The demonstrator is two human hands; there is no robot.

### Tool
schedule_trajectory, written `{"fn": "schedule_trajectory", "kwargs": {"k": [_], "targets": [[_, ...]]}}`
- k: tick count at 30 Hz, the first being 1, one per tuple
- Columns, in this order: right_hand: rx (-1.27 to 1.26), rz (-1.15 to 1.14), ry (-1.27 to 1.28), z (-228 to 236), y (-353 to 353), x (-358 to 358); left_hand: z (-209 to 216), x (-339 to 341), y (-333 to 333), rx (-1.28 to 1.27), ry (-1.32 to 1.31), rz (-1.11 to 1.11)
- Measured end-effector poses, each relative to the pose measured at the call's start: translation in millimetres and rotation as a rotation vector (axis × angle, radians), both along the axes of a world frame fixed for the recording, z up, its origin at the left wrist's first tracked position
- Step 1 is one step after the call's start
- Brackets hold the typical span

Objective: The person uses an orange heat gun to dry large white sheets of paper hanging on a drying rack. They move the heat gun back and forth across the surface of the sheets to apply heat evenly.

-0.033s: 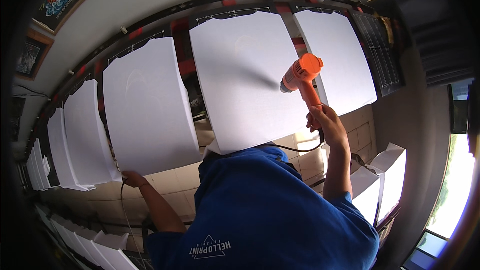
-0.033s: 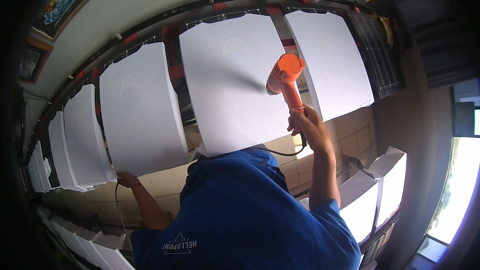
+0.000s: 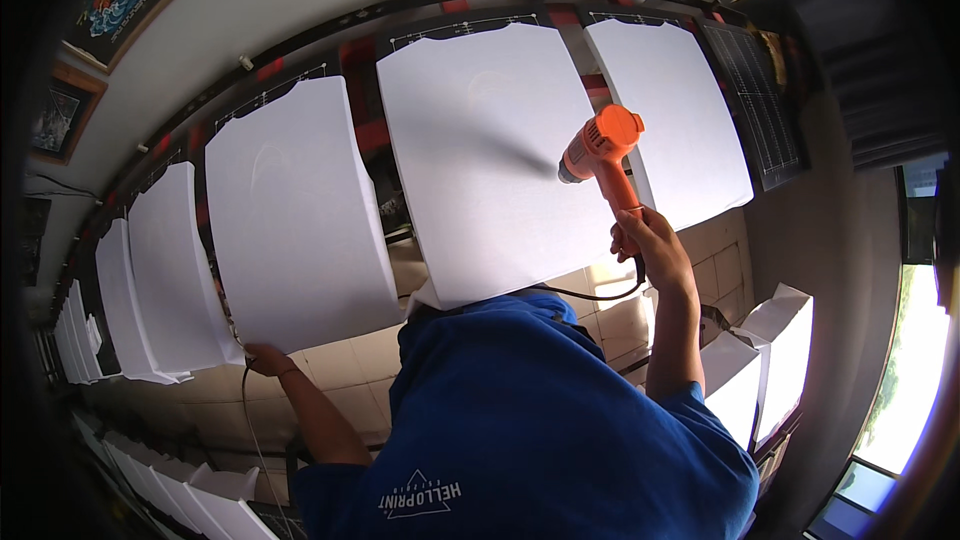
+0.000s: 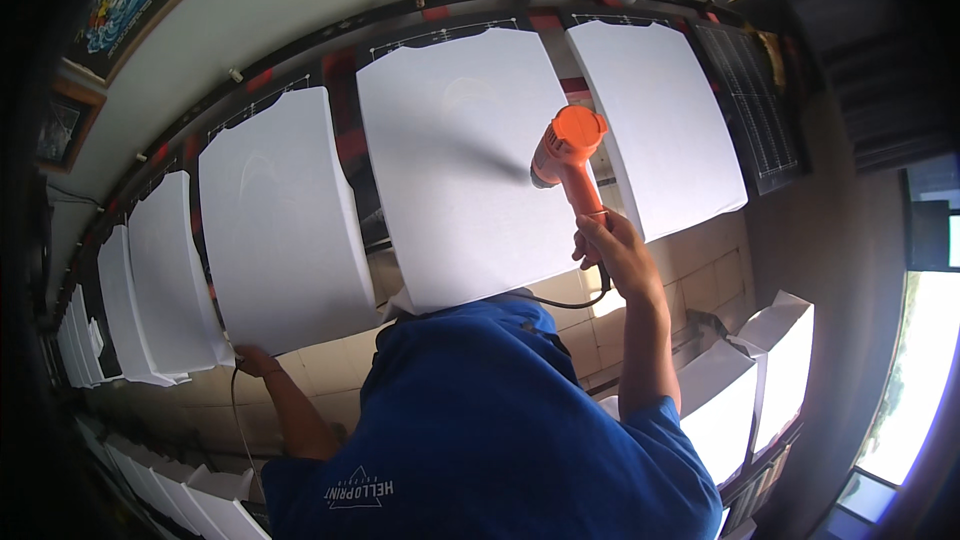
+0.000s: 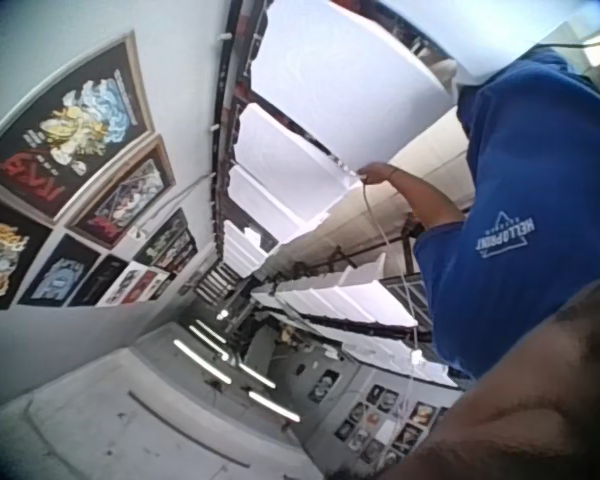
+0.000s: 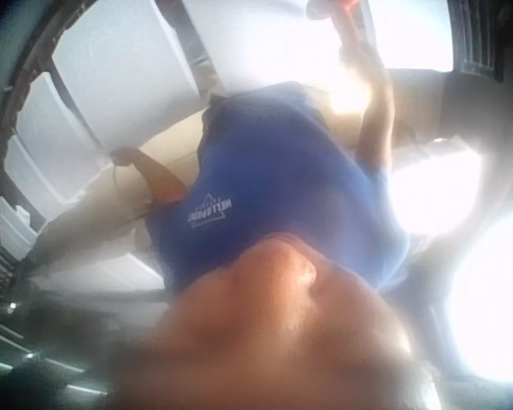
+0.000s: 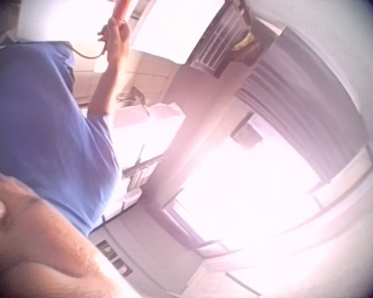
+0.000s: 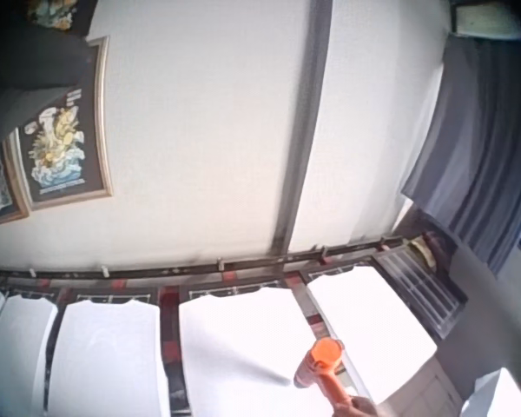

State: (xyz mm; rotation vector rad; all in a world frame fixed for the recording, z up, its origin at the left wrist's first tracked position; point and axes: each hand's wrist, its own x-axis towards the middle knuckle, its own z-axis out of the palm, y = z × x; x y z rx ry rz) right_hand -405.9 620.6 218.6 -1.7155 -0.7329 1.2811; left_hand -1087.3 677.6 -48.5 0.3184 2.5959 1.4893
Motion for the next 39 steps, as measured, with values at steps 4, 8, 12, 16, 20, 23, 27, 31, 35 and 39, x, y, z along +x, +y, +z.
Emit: {"fn": "schedule_trajectory", "kwargs": {"k": [4,8,12,16,20,23,27,31,35,39], "targets": [[-0.113,0.038,-0.010,17,-20,16,-6,-12,-4,-0.003,0.039,0.004],[-0.132,-0.047,-0.007,19,-36,22,-16,-15,-11,0.073,0.035,-0.035],[-0.092,-0.090,-0.059,19,-43,15,-15,-19,-6,0.152,-0.018,-0.058],[-0.148,-0.078,0.029,11,-50,38,-7,-8,-3,0.057,-0.085,-0.004],[-0.069,-0.019,-0.042,9,-34,24,-7,-17,-8,0.156,-0.039,-0.040],[-0.076,-0.107,0.098,3,-25,34,-7,-8,1,0.211,-0.086,-0.053],[-0.011,-0.001,-0.005,0,-7,21,-11,-17,-4,0.128,-0.104,-0.041],[-0.018,-0.056,0.086,3,11,27,-24,-30,-5,0.138,-0.097,-0.032],[0.057,-0.029,0.002,-16,35,16,-30,-31,-6,0.213,-0.169,-0.139],[0.068,-0.097,0.124,-18,50,13,-18,-28,-19,0.076,-0.406,-0.072]]}}
